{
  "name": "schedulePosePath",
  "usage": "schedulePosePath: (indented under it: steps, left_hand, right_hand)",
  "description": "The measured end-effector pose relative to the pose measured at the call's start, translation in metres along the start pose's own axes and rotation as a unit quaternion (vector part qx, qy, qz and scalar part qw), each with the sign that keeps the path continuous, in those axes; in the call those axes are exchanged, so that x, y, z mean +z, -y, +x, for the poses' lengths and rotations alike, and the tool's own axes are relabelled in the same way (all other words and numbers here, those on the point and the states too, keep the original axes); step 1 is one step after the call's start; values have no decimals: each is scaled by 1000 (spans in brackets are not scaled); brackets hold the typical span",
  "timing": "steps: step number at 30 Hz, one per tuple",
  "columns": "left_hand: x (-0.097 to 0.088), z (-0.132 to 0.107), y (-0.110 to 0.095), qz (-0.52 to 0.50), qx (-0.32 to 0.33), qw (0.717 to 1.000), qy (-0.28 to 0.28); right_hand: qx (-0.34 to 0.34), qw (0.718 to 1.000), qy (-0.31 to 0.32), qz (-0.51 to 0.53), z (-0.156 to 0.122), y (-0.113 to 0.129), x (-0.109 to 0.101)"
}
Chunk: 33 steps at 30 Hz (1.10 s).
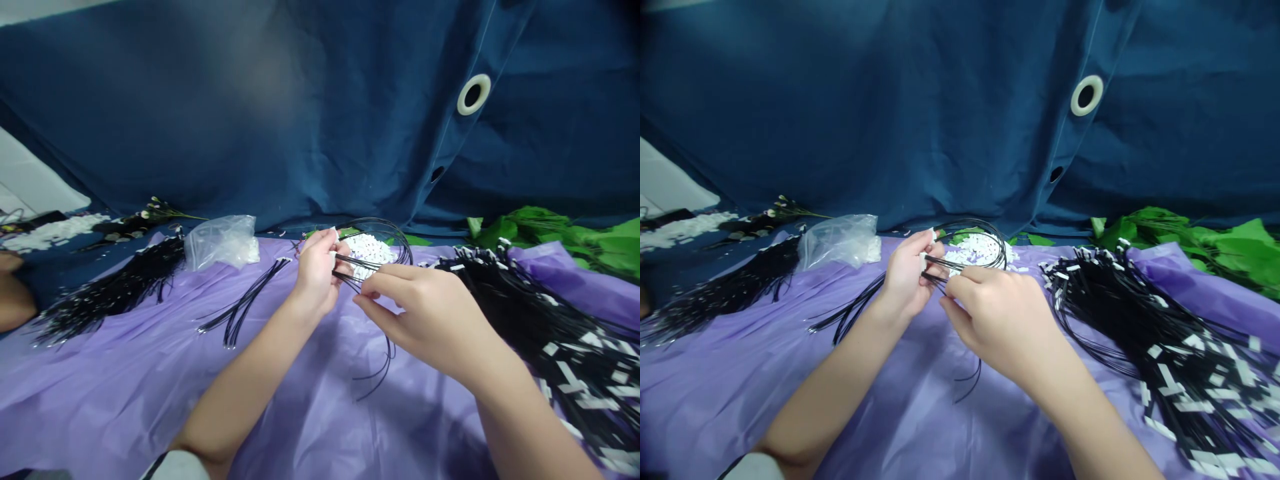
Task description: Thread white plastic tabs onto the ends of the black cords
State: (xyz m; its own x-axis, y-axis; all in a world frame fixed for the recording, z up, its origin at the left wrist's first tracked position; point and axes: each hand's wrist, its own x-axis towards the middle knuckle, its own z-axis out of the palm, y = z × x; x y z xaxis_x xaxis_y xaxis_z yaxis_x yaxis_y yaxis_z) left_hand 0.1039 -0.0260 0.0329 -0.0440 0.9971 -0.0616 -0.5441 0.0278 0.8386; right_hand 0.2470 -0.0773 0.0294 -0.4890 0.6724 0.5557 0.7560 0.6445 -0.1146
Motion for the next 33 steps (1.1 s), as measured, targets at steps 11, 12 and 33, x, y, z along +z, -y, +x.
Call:
schedulePosePath:
  steps: [11,12,33]
  left_hand:
    - [1,0,1,50,44,998,-5]
    - [1,1,2,47,42,998,-3]
    - [1,-3,6,57,54,997,23]
  right_hand:
    - [188,836,133,497,2,-19,-14]
    - [183,784,155,573,2,-23,-16]
    - [171,671,-293,659,11,-35,-29]
